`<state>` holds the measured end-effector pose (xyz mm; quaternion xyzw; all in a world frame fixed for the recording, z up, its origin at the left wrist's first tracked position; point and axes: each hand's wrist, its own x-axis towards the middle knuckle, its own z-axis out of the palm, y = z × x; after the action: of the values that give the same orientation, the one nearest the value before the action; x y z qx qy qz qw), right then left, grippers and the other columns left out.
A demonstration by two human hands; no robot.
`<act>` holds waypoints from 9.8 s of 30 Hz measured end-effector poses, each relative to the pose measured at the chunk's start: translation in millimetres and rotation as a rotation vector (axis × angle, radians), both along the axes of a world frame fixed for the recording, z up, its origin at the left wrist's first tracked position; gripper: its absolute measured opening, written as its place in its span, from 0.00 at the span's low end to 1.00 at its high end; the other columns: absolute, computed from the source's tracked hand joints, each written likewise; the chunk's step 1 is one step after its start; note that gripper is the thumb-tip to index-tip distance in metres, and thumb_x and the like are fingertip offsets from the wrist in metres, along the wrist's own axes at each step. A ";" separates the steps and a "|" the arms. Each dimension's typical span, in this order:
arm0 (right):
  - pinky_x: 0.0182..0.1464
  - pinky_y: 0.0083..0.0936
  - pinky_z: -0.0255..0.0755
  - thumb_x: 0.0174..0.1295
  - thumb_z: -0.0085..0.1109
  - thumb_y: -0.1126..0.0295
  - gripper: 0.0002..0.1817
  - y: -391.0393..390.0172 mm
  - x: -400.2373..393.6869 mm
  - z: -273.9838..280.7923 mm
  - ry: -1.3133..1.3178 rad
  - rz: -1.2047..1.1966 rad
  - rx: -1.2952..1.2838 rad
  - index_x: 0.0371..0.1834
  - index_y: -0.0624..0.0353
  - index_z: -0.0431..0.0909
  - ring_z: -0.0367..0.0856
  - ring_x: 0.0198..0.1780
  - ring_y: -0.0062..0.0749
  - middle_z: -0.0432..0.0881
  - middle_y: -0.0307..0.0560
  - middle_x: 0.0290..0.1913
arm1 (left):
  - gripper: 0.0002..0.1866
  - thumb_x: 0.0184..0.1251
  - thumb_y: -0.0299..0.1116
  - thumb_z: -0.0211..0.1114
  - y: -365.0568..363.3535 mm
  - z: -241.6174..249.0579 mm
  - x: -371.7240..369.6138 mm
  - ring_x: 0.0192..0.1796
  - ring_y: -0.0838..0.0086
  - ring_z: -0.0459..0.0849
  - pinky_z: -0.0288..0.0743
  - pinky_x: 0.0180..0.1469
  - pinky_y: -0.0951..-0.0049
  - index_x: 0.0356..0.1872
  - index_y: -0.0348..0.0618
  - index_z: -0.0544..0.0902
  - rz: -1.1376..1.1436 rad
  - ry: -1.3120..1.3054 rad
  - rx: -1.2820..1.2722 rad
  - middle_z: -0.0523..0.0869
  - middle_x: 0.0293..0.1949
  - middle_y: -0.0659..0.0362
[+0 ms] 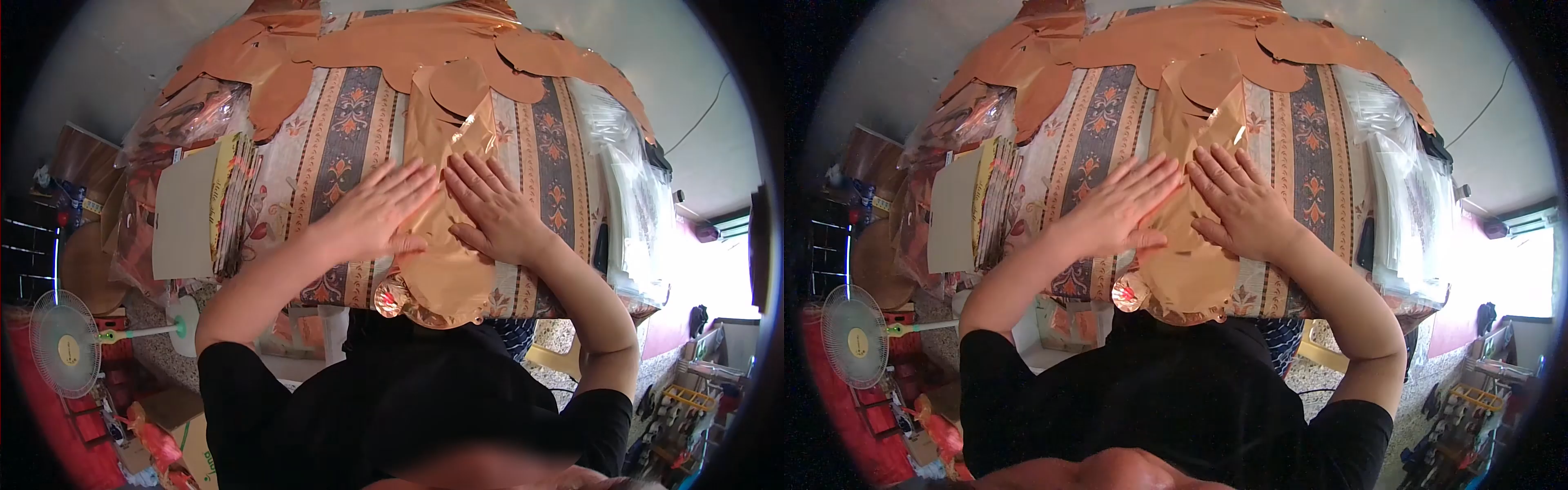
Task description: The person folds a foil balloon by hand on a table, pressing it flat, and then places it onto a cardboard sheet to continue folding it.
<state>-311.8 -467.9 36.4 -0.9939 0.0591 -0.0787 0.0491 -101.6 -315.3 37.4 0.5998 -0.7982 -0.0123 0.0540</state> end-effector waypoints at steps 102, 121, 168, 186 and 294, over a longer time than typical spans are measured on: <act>0.24 0.25 0.81 0.66 0.60 0.68 0.15 -18.7 -5.2 23.4 0.016 -0.569 1.209 0.39 0.74 0.81 0.84 0.22 0.29 0.83 0.48 0.25 | 0.26 0.68 0.29 0.61 37.4 5.6 -25.8 0.75 0.57 0.64 0.61 0.74 0.56 0.67 0.36 0.73 -0.024 0.373 -0.101 0.72 0.70 0.51; 0.38 0.27 0.76 0.66 0.61 0.71 0.10 -10.4 -36.4 26.0 -0.306 -0.489 1.018 0.45 0.66 0.78 0.83 0.35 0.25 0.85 0.47 0.36 | 0.21 0.70 0.31 0.60 35.9 0.4 -27.9 0.70 0.59 0.72 0.62 0.73 0.59 0.62 0.39 0.77 -0.008 0.369 -0.169 0.79 0.64 0.52; 0.68 0.42 0.62 0.54 0.69 0.67 0.19 -21.1 -32.7 -1.3 -0.289 -0.095 0.350 0.49 0.60 0.85 0.71 0.65 0.47 0.82 0.46 0.58 | 0.15 0.61 0.30 0.68 6.6 1.9 -36.4 0.59 0.57 0.76 0.71 0.62 0.59 0.49 0.38 0.82 0.053 0.335 -0.311 0.79 0.52 0.52; 0.74 0.44 0.57 0.59 0.62 0.68 0.32 -1.7 -35.6 22.0 -0.317 0.026 0.257 0.68 0.65 0.68 0.65 0.73 0.51 0.69 0.59 0.70 | 0.13 0.61 0.33 0.68 0.9 9.1 -43.2 0.56 0.65 0.78 0.75 0.56 0.66 0.46 0.43 0.84 0.082 0.273 -0.339 0.81 0.48 0.57; 0.38 0.20 0.77 0.53 0.69 0.76 0.11 -34.1 -0.5 11.7 -0.254 -0.379 0.985 0.38 0.67 0.82 0.83 0.36 0.21 0.82 0.42 0.39 | 0.43 0.52 0.33 0.74 15.5 8.8 -14.2 0.62 0.52 0.75 0.67 0.67 0.57 0.69 0.43 0.60 0.299 0.594 -0.101 0.75 0.57 0.44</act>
<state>-312.3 -502.0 48.1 -0.8079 0.2608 -0.1686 0.5008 -115.8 -299.8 46.2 0.6771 -0.6503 -0.1389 0.3154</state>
